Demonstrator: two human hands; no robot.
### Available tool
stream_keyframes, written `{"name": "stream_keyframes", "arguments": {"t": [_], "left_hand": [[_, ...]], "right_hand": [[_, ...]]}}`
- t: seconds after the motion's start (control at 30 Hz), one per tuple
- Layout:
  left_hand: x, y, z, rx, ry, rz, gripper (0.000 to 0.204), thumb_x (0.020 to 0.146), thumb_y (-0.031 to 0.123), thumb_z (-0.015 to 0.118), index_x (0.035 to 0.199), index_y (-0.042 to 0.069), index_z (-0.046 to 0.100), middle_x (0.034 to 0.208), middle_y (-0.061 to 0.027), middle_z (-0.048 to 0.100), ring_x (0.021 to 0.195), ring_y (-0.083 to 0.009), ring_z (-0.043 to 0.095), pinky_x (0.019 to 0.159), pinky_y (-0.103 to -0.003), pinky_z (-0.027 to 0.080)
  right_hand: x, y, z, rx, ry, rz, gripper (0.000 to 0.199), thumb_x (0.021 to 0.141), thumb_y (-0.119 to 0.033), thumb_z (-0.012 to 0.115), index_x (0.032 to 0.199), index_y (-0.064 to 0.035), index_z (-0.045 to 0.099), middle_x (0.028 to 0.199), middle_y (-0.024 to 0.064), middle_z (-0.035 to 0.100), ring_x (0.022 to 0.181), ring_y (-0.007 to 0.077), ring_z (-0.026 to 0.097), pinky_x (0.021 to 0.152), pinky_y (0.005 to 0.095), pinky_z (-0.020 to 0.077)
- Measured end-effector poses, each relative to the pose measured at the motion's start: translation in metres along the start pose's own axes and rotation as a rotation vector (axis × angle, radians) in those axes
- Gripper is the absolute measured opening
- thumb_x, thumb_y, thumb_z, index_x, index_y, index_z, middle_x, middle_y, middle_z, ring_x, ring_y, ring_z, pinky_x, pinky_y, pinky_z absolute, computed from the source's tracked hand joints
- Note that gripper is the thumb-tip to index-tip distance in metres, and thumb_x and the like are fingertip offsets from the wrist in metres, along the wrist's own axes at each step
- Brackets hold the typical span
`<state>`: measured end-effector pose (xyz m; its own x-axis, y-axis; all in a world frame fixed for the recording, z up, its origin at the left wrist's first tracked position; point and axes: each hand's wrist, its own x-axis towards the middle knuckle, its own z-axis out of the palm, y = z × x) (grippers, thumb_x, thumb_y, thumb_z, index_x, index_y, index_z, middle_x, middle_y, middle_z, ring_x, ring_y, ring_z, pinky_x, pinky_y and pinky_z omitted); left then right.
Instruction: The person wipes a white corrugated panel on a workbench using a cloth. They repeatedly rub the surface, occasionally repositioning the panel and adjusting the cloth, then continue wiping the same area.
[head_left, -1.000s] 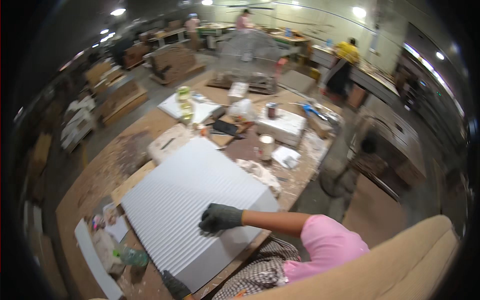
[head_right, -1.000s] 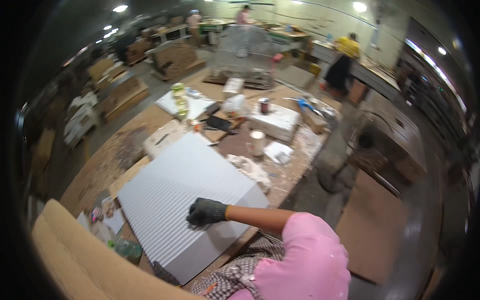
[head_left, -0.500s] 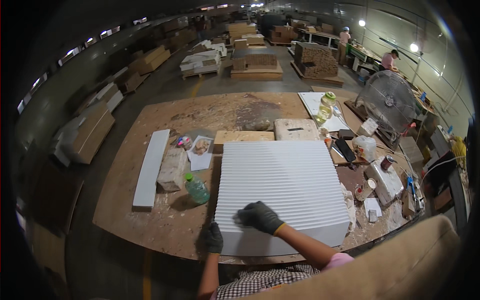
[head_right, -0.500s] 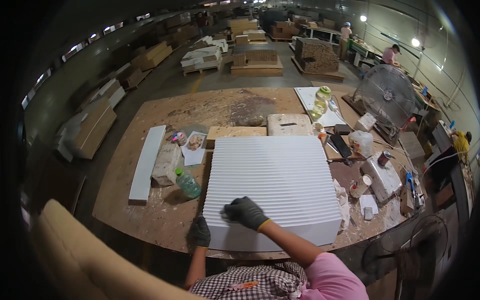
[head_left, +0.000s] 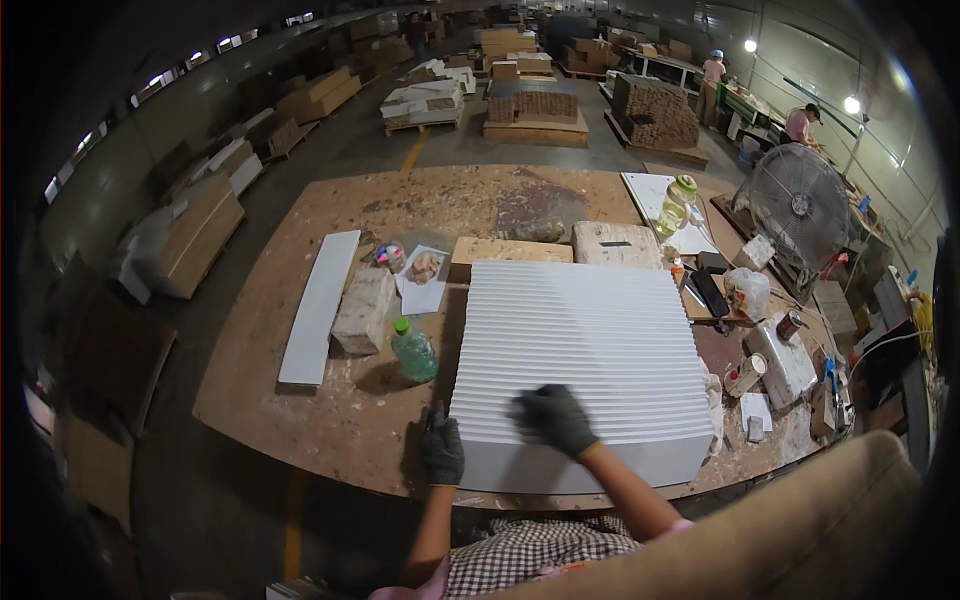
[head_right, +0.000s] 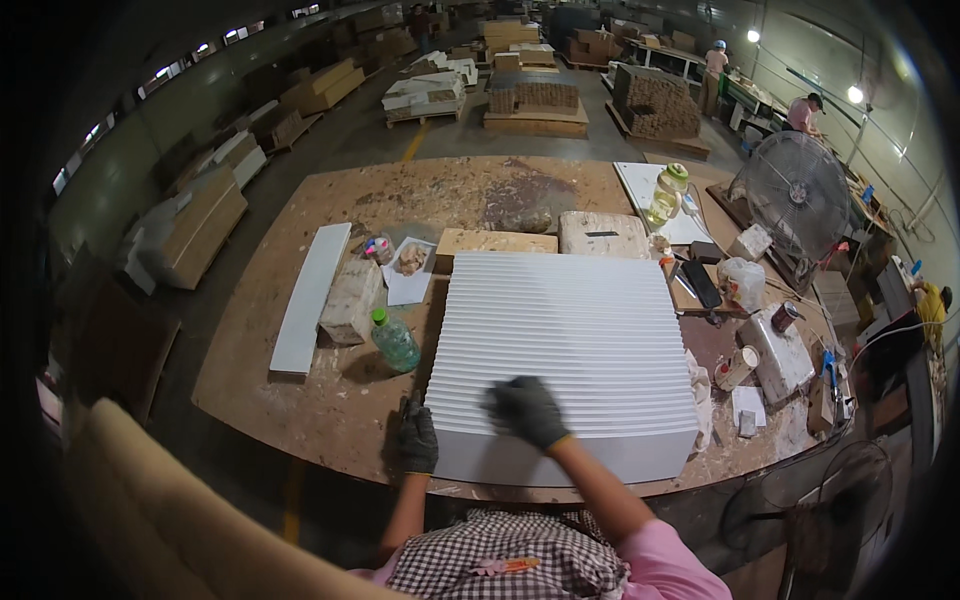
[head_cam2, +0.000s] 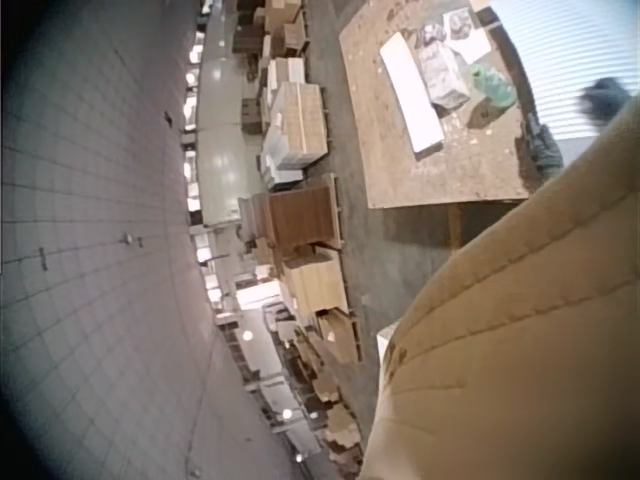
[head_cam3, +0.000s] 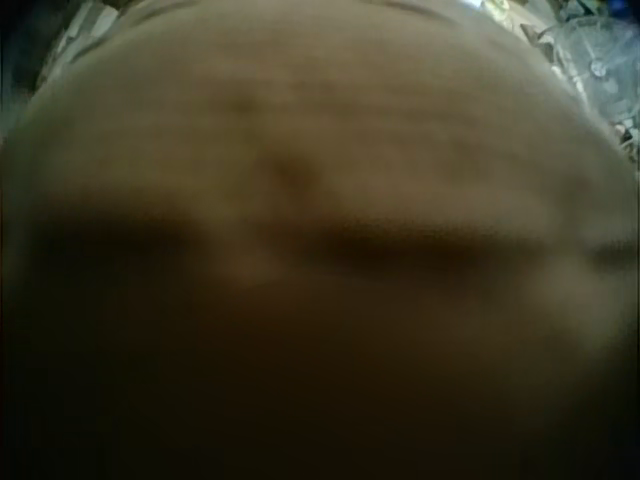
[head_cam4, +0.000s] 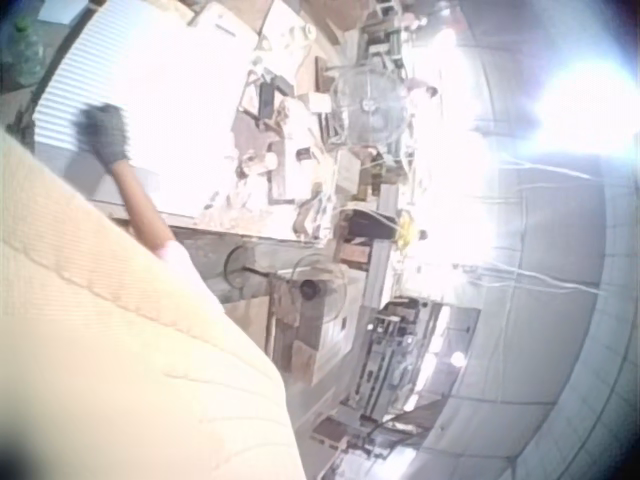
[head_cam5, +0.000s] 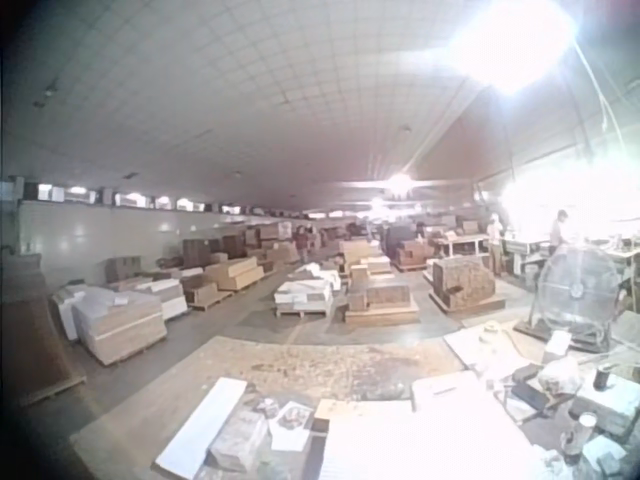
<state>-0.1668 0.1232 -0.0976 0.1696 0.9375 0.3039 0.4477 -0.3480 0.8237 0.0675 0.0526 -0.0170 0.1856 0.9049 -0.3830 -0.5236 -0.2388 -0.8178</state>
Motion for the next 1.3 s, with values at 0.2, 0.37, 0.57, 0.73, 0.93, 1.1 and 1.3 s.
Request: {"name": "stream_keyframes", "arguments": {"t": [0.2, 0.37, 0.57, 0.73, 0.93, 1.1, 1.3], "left_hand": [[0.018, 0.062, -0.01, 0.59, 0.063, 0.306, 0.061, 0.102, 0.038, 0.056, 0.15, 0.001, 0.045, 0.159, -0.0251, 0.038, 0.15, -0.0488, 0.028, 0.122, -0.061, 0.023], [0.024, 0.092, 0.021, 0.541, -0.124, 0.579, 0.059, 0.1, 0.039, 0.059, 0.144, 0.001, 0.052, 0.158, -0.0204, 0.042, 0.152, -0.0453, 0.026, 0.125, -0.059, 0.017], [0.026, 0.068, 0.041, 0.664, -0.048, 0.58, 0.045, 0.098, 0.03, 0.061, 0.128, -0.004, 0.066, 0.138, -0.0213, 0.063, 0.134, -0.0373, 0.055, 0.122, -0.054, 0.03], [0.021, 0.074, 0.045, 0.627, -0.067, 0.595, 0.043, 0.098, 0.026, 0.059, 0.128, -0.004, 0.067, 0.139, -0.0223, 0.062, 0.133, -0.038, 0.056, 0.122, -0.053, 0.03], [0.02, 0.076, 0.04, 0.658, -0.089, 0.567, 0.041, 0.098, 0.02, 0.059, 0.133, -0.001, 0.065, 0.142, -0.0211, 0.061, 0.136, -0.0364, 0.053, 0.123, -0.053, 0.029], [0.021, 0.073, 0.037, 0.647, -0.107, 0.546, 0.04, 0.099, 0.019, 0.057, 0.133, -0.001, 0.064, 0.142, -0.021, 0.06, 0.136, -0.037, 0.053, 0.123, -0.053, 0.028], [0.022, 0.075, 0.044, 0.643, -0.1, 0.556, 0.041, 0.101, 0.02, 0.051, 0.134, -0.002, 0.064, 0.142, -0.0212, 0.06, 0.135, -0.0381, 0.054, 0.122, -0.053, 0.031]], "right_hand": [[-0.115, -0.071, -0.244, -1.32, 0.916, -0.698, 0.038, 0.094, -0.03, 0.069, 0.067, -0.0051, 0.064, 0.055, 0.0111, 0.061, 0.045, 0.0222, 0.056, 0.049, 0.0377, 0.0472], [-0.065, -0.054, -0.233, -1.375, 0.905, -0.745, 0.017, 0.089, -0.017, 0.065, 0.079, -0.004, 0.068, 0.08, 0.0171, 0.067, 0.079, 0.0319, 0.062, 0.076, 0.0457, 0.0478], [-0.068, -0.056, -0.165, -1.167, 0.679, -0.591, 0.02, 0.092, -0.023, 0.07, 0.093, -0.0035, 0.07, 0.084, 0.0142, 0.067, 0.077, 0.0278, 0.064, 0.071, 0.0419, 0.0525], [-0.095, -0.086, -0.251, -0.881, 1.164, -0.537, 0.021, 0.093, -0.017, 0.069, 0.079, -0.0015, 0.068, 0.065, 0.013, 0.061, 0.062, 0.0236, 0.063, 0.059, 0.0374, 0.0498], [-0.037, -0.037, -0.159, -1.548, 0.809, -0.737, 0.031, 0.093, -0.033, 0.069, 0.116, -0.0127, 0.074, 0.081, 0.0141, 0.064, 0.085, 0.0334, 0.06, 0.08, 0.0466, 0.0474], [-0.067, -0.074, -0.253, -0.568, 0.956, -0.531, 0.027, 0.094, -0.021, 0.074, 0.104, 0.0042, 0.074, 0.072, 0.0105, 0.065, 0.062, 0.0175, 0.061, 0.056, 0.0349, 0.0479], [-0.057, -0.079, -0.248, -1.414, 1.189, -0.633, 0.029, 0.09, -0.034, 0.073, 0.102, -0.0072, 0.074, 0.077, 0.0186, 0.061, 0.079, 0.037, 0.062, 0.076, 0.0455, 0.0506]]}}
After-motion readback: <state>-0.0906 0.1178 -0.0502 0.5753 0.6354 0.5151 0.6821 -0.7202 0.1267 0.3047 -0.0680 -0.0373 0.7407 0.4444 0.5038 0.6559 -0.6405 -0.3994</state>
